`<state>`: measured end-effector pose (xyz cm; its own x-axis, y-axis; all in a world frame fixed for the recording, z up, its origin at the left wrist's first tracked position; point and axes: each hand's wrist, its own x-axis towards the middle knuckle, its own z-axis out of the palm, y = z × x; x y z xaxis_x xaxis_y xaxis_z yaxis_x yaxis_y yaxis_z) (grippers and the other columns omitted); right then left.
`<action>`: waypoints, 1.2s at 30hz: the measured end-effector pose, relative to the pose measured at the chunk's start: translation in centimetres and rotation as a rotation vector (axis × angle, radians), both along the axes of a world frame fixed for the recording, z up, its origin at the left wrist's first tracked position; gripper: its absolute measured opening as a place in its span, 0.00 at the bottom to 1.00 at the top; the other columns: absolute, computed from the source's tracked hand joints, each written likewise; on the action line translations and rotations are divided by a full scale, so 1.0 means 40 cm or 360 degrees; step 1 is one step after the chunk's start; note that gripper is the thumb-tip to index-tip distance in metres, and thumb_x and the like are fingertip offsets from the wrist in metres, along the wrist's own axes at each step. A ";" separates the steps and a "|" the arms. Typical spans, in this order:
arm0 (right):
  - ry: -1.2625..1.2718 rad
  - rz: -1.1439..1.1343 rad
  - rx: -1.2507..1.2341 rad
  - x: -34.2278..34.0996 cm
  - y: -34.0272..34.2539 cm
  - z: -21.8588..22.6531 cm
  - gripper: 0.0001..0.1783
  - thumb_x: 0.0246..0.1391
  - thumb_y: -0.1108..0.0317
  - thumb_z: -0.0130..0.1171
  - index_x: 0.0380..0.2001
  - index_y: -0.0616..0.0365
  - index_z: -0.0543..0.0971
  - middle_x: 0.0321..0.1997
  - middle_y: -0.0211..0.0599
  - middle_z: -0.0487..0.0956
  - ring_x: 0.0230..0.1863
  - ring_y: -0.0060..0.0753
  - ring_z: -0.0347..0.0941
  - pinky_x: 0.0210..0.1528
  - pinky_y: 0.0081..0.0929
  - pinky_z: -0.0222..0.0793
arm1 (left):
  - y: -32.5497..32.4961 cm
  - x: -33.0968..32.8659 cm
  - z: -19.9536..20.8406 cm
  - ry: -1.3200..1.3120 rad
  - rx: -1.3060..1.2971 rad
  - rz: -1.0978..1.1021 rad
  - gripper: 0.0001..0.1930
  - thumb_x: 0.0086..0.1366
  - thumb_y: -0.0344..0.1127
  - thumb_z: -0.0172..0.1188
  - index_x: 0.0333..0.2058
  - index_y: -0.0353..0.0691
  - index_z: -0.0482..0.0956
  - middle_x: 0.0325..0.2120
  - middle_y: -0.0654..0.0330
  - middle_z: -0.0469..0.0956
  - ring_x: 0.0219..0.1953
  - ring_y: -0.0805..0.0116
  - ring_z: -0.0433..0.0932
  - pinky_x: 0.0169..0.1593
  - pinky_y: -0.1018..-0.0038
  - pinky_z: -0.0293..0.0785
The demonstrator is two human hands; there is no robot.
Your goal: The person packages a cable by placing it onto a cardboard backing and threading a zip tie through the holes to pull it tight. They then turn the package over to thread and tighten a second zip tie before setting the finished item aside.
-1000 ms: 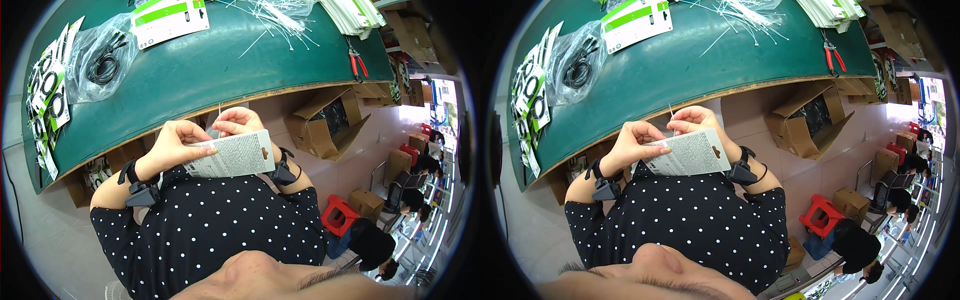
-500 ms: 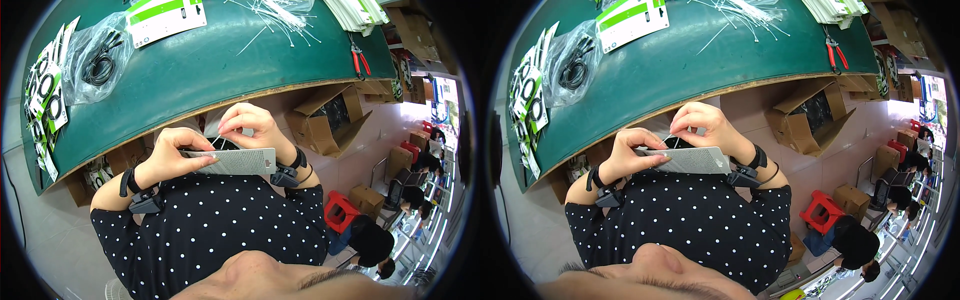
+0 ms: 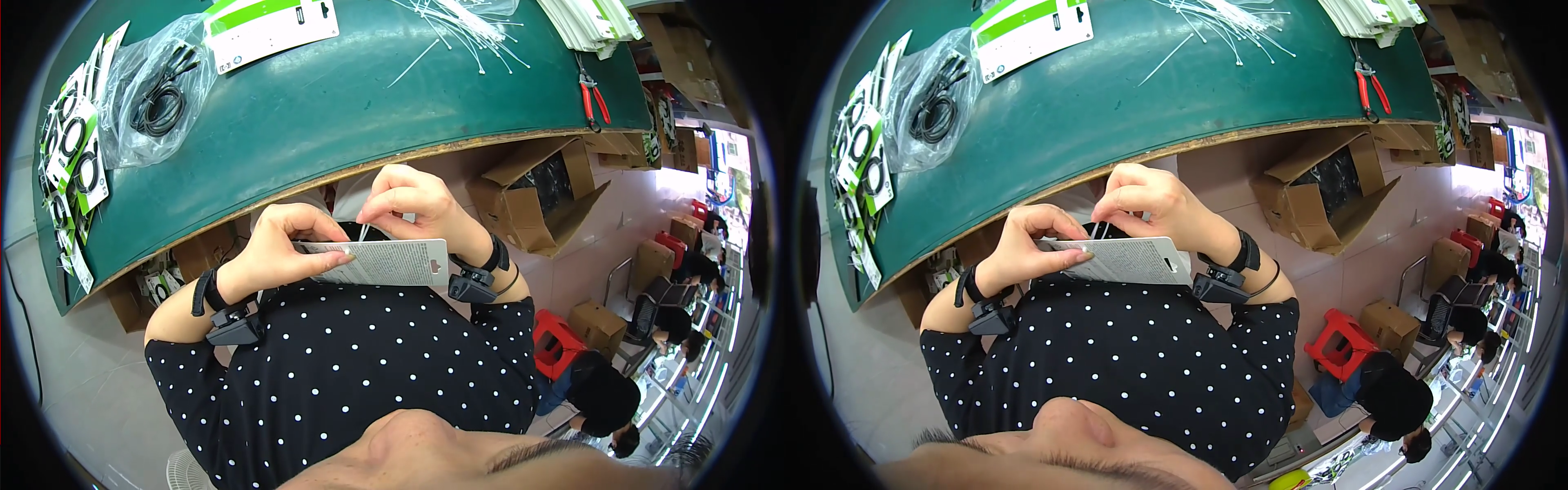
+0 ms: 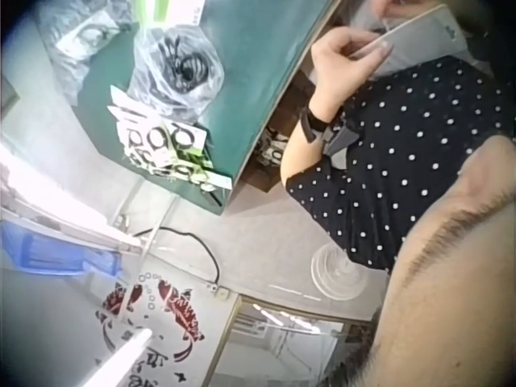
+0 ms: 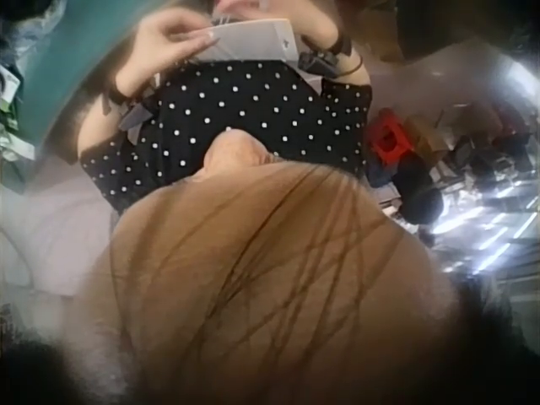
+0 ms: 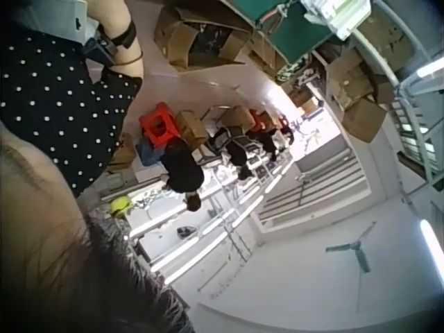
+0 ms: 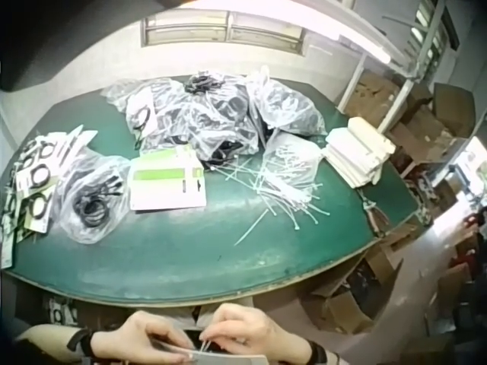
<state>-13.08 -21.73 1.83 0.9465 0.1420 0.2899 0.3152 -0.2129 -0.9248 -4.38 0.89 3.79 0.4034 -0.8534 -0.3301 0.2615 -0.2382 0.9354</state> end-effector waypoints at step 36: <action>-0.0614 0.0288 -0.0502 -0.006 -0.016 0.060 0.11 0.40 0.75 0.64 0.32 0.58 0.81 0.28 0.31 0.75 0.21 0.28 0.72 0.18 0.23 0.64 | -0.018 0.011 0.006 -0.1262 -0.0810 -0.0216 0.09 0.44 0.25 0.70 0.24 0.39 0.77 0.26 0.58 0.81 0.26 0.64 0.81 0.28 0.74 0.77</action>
<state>-13.34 -22.35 4.24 0.7316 0.4299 0.5291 0.6776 -0.3727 -0.6341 -3.94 0.18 4.01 0.2372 -0.8752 0.4217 -0.4937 0.2652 0.8282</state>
